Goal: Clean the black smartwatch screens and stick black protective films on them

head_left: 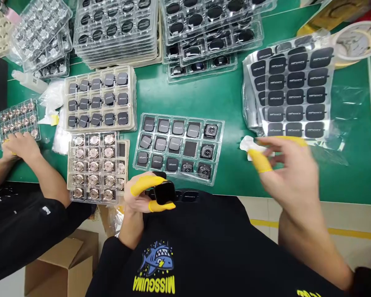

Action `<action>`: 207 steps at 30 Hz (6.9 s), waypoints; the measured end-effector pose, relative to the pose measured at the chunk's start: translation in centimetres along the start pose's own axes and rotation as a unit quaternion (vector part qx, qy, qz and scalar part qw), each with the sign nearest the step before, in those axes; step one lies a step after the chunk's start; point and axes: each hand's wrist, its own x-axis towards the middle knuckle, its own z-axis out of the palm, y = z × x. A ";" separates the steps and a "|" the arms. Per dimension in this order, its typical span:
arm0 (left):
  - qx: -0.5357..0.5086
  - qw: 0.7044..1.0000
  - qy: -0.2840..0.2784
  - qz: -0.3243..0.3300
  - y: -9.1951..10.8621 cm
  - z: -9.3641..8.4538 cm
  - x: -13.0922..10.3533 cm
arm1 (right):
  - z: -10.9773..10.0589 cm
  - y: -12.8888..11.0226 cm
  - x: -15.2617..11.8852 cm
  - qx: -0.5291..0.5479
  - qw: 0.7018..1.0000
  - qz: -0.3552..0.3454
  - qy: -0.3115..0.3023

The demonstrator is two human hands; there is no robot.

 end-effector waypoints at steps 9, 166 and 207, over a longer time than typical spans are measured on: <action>0.001 0.996 -0.046 0.076 1.2 0.7 1.7 | 3.1 -10.2 1.8 0.309 0.821 -0.066 -0.476; -0.087 0.995 0.046 0.002 -3.7 -0.3 3.0 | -2.4 -4.9 4.6 0.436 0.778 0.143 -0.428; -0.051 0.998 -0.031 0.012 -3.7 1.3 4.0 | 2.3 -12.8 4.6 0.502 0.682 0.058 -0.529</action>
